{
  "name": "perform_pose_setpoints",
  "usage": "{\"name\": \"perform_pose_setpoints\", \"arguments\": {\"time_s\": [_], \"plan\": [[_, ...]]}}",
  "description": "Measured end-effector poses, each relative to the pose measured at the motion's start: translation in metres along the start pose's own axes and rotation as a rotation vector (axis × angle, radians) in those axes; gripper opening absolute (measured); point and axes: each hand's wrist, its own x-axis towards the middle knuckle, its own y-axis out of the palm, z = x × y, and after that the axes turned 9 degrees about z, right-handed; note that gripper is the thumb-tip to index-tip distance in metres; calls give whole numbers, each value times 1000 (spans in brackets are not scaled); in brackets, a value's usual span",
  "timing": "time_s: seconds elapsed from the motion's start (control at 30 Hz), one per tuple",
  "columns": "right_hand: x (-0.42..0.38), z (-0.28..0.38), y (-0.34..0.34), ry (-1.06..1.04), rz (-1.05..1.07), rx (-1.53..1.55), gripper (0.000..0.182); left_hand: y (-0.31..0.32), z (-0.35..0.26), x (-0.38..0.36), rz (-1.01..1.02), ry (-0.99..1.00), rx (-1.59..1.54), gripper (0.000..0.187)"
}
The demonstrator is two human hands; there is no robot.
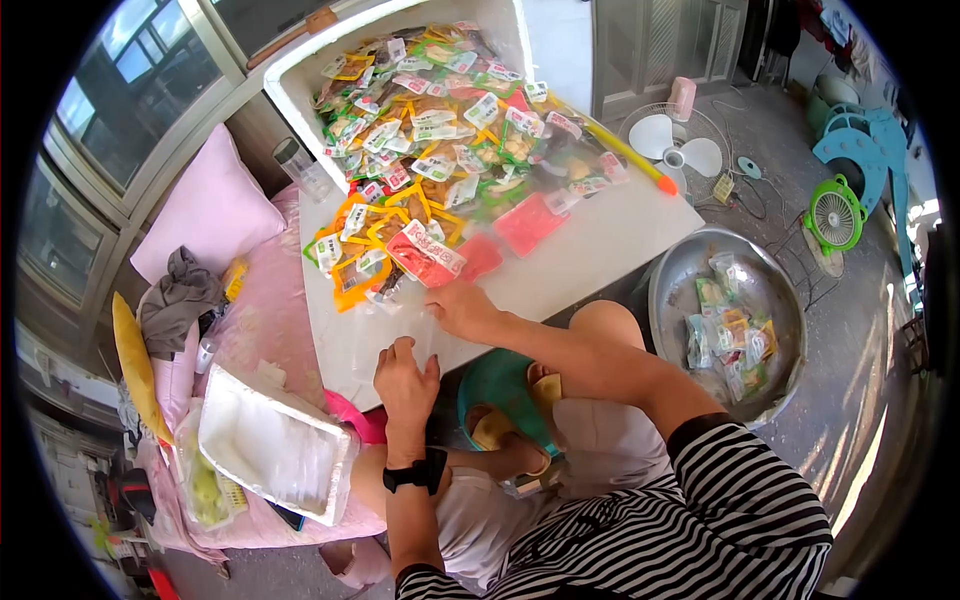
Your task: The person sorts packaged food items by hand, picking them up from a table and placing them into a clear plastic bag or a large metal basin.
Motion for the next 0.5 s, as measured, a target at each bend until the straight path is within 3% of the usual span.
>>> {"name": "perform_pose_setpoints", "arguments": {"time_s": [0.13,0.23,0.33,0.43,0.5], "plan": [[-4,-29,-5,-32,98,-47,7,2,-13,-5,-14,-60,96,18],[-6,-37,-18,-56,406,-43,13,8,-17,-10,-67,-86,150,11],[-1,-19,-59,189,639,187,21,28,-1,-13,-97,-127,182,9],[27,-53,-58,27,320,-240,33,38,14,-15,-104,-155,157,10],[37,-53,-57,96,213,-308,40,36,11,-13,-127,-161,120,10]]}}
